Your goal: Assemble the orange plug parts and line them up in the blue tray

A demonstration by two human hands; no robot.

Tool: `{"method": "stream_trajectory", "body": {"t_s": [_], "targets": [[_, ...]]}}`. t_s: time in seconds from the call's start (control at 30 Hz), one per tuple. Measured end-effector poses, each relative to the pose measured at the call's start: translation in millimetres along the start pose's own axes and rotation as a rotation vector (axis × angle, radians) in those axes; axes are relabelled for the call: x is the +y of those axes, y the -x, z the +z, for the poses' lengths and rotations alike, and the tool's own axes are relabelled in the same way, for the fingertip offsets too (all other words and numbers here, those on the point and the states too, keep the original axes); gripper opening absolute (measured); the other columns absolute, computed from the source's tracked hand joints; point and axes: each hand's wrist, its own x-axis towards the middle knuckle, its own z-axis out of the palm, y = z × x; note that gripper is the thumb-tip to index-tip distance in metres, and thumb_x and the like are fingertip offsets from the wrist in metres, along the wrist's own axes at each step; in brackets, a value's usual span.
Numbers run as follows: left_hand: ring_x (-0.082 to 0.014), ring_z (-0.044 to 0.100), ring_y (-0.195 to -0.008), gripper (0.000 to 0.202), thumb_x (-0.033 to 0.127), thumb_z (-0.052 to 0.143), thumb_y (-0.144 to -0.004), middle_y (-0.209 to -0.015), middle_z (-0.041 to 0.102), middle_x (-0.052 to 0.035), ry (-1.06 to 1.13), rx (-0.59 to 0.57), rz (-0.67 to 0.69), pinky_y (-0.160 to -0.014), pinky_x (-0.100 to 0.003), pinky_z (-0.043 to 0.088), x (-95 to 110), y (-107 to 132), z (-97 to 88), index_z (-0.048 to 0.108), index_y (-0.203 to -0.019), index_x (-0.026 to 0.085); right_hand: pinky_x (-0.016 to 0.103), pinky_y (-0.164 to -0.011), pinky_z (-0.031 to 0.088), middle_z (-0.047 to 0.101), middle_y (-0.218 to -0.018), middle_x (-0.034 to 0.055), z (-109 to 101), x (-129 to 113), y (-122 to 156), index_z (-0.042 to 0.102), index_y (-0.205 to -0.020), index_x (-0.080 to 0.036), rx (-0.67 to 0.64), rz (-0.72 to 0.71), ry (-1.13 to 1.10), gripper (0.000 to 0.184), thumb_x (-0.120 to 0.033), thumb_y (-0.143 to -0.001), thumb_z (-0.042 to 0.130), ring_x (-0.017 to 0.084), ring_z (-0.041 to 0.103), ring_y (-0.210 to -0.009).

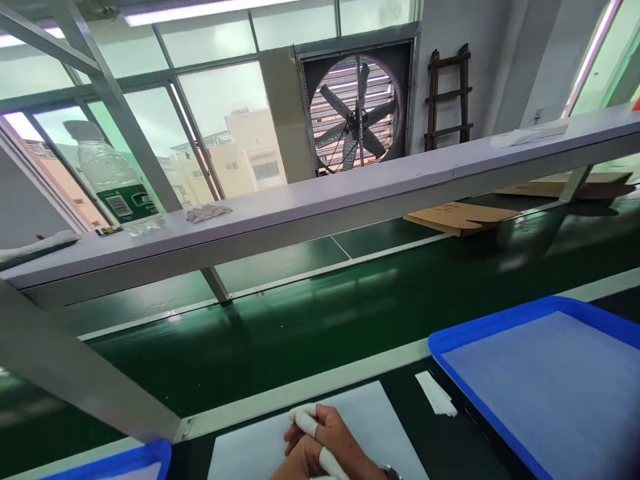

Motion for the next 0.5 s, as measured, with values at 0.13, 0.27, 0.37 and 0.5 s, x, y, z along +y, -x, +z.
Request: {"method": "stream_trajectory", "body": {"t_s": [0.13,0.27,0.37,0.5], "targets": [[-0.0202,0.065,-0.068,0.021,0.029,0.086,-0.066,-0.062,0.067,-0.0066,-0.133,-0.017,0.086,-0.064,-0.027,0.046,-3,-6,10.2,0.075,-0.071,0.011,0.04,-0.071,0.055,0.074,-0.08,0.0126,-1,0,0,0.067,-0.09,-0.009,0.025,0.0,-0.041,0.057,-0.062,-0.07,0.077,0.027,0.073,-0.072],[-0.0187,0.062,-0.061,0.032,0.038,0.078,-0.074,-0.058,0.064,-0.0077,-0.121,0.004,0.035,-0.061,-0.028,0.045,-7,-5,16.7,0.072,-0.06,0.01,0.042,-0.075,0.056,0.075,-0.086,0.0135,-1,4,2,0.067,-0.088,-0.009,0.044,0.008,-0.064,0.049,-0.055,-0.074,0.077,0.027,0.073,-0.078],[-0.0156,0.058,-0.057,0.036,0.04,0.081,-0.07,-0.054,0.061,-0.0058,-0.135,0.047,0.062,-0.061,-0.027,0.044,-14,-4,10.1,0.068,-0.052,0.011,0.043,-0.076,0.056,0.076,-0.088,0.0135,2,5,7,0.067,-0.09,-0.01,0.07,0.021,-0.085,0.046,-0.052,-0.076,0.077,0.028,0.073,-0.08],[-0.0116,0.051,-0.053,0.029,0.033,0.088,-0.062,-0.055,0.061,-0.003,-0.105,0.057,0.034,-0.059,-0.024,0.039,-20,-4,-6.7,0.068,-0.059,0.012,0.042,-0.079,0.055,0.076,-0.088,0.0128,6,0,11,0.068,-0.09,-0.011,0.096,0.049,-0.067,0.044,-0.052,-0.076,0.076,0.029,0.073,-0.083]]}}
